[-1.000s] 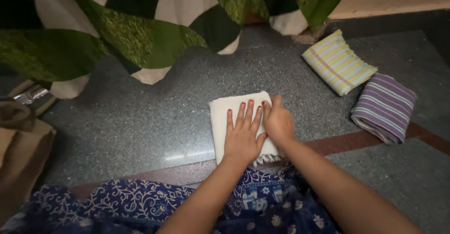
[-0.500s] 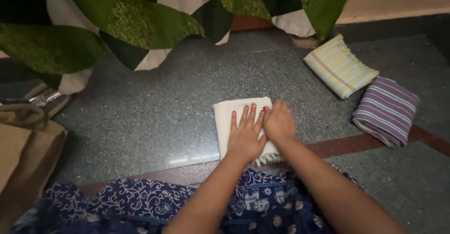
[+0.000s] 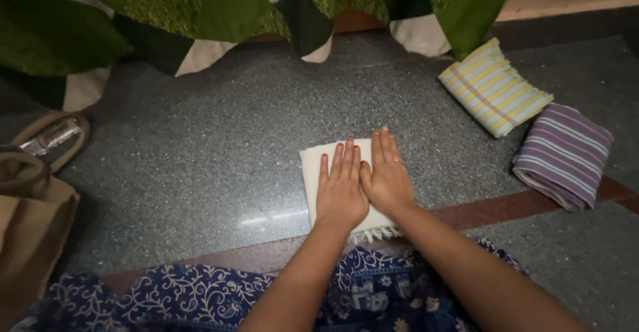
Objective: The person unfolds a white cloth, shakes it, and then folds it multiple times by hand on the floor.
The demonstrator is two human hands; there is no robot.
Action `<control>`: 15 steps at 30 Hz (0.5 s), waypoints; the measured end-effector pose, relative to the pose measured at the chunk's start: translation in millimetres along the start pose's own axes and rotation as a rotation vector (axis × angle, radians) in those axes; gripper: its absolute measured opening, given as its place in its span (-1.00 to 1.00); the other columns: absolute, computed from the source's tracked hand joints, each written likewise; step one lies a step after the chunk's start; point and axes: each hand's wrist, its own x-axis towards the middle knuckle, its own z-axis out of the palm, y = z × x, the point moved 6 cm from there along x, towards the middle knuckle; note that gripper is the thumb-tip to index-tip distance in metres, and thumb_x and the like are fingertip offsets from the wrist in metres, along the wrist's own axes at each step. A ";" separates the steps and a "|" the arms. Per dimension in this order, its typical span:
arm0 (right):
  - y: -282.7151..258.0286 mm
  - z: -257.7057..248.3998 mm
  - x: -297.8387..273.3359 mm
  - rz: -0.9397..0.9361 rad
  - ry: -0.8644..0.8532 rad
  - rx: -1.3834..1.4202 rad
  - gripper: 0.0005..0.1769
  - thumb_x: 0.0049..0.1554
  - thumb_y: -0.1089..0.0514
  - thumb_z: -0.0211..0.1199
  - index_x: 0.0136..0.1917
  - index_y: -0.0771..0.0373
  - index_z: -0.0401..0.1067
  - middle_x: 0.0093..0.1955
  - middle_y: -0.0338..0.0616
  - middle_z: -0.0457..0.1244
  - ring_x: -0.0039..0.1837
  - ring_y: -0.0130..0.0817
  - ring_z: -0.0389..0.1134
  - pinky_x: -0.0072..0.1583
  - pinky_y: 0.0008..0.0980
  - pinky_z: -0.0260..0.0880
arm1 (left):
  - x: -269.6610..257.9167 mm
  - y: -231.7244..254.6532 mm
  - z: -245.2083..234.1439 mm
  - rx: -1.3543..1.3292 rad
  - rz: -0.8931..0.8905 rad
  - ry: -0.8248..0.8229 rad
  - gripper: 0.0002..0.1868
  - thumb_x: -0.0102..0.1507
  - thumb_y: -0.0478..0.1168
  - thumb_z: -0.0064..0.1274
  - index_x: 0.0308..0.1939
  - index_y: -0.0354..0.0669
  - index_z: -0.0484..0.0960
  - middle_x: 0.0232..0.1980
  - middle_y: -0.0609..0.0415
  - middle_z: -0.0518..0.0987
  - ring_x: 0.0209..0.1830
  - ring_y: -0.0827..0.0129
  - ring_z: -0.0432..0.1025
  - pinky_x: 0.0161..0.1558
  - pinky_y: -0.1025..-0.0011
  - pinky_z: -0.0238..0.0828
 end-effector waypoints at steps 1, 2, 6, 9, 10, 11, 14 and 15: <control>0.1 0.4 1.1 0.005 -0.009 0.036 -0.16 0.19 0.02 -0.02 0.59 0.51 -0.11 0.67 0.36 -0.27 0.66 0.21 -0.26 0.54 -0.06 -0.15 | 0.1 -0.6 -1.6 0.005 0.006 0.003 -0.28 0.33 -0.04 -0.40 0.56 -0.23 0.01 0.67 -0.01 -0.10 0.66 0.19 -0.26 0.54 0.02 -0.52; -0.3 0.2 2.0 0.006 -0.008 0.043 -0.16 0.20 0.02 -0.01 0.59 0.51 -0.12 0.67 0.36 -0.27 0.66 0.22 -0.26 0.55 -0.05 -0.16 | 0.0 0.8 -2.9 0.007 0.014 0.006 -0.27 0.32 -0.04 -0.40 0.56 -0.23 0.01 0.67 -0.01 -0.10 0.66 0.19 -0.25 0.54 0.02 -0.52; -4.5 -6.3 -9.9 -0.012 0.020 -0.006 -0.16 0.23 -0.02 -0.01 0.59 0.52 -0.12 0.67 0.37 -0.27 0.67 0.23 -0.25 0.56 -0.04 -0.17 | -8.3 -1.7 -9.1 -0.049 -0.009 0.033 -0.28 0.34 -0.04 -0.38 0.57 -0.21 0.01 0.67 -0.01 -0.09 0.67 0.21 -0.25 0.54 0.02 -0.51; -14.9 -7.1 -25.1 -0.129 0.002 -0.068 -0.19 0.26 -0.02 -0.04 0.59 0.52 -0.12 0.67 0.34 -0.24 0.67 0.20 -0.23 0.58 -0.05 -0.16 | -26.9 -4.2 -13.2 -0.053 -0.067 0.051 -0.26 0.33 -0.03 -0.36 0.57 -0.23 0.00 0.67 -0.04 -0.10 0.67 0.20 -0.25 0.54 0.02 -0.51; -17.9 -6.7 -28.1 -0.182 -0.011 -0.086 -0.20 0.27 -0.02 -0.05 0.59 0.52 -0.11 0.67 0.33 -0.24 0.68 0.18 -0.22 0.59 -0.05 -0.16 | -32.5 -4.6 -14.9 -0.067 -0.087 0.065 -0.26 0.33 -0.03 -0.36 0.57 -0.24 -0.01 0.67 -0.06 -0.11 0.67 0.20 -0.26 0.55 0.03 -0.51; -18.1 -5.2 -29.0 -0.183 -0.030 -0.064 -0.20 0.27 -0.02 -0.05 0.59 0.52 -0.12 0.67 0.34 -0.25 0.68 0.18 -0.23 0.59 -0.06 -0.16 | -35.4 -5.5 -16.2 -0.082 -0.108 0.080 -0.26 0.34 -0.02 -0.36 0.56 -0.25 -0.01 0.67 -0.07 -0.11 0.67 0.19 -0.26 0.55 0.03 -0.51; -14.9 3.1 -25.7 -0.158 -0.095 -0.026 -0.19 0.27 -0.03 -0.08 0.59 0.51 -0.16 0.67 0.32 -0.28 0.68 0.17 -0.26 0.58 -0.08 -0.18 | -34.0 -5.7 -12.5 -0.057 -0.110 0.055 -0.27 0.33 -0.03 -0.38 0.55 -0.26 -0.02 0.66 -0.10 -0.13 0.66 0.20 -0.28 0.53 0.03 -0.52; -11.7 7.1 -22.5 -0.134 -0.127 -0.029 -0.19 0.26 -0.03 -0.09 0.60 0.50 -0.18 0.68 0.30 -0.30 0.68 0.15 -0.27 0.57 -0.09 -0.18 | -33.6 -6.6 -10.1 -0.057 -0.111 0.044 -0.27 0.33 -0.03 -0.38 0.56 -0.26 -0.03 0.66 -0.09 -0.14 0.66 0.20 -0.28 0.53 0.03 -0.53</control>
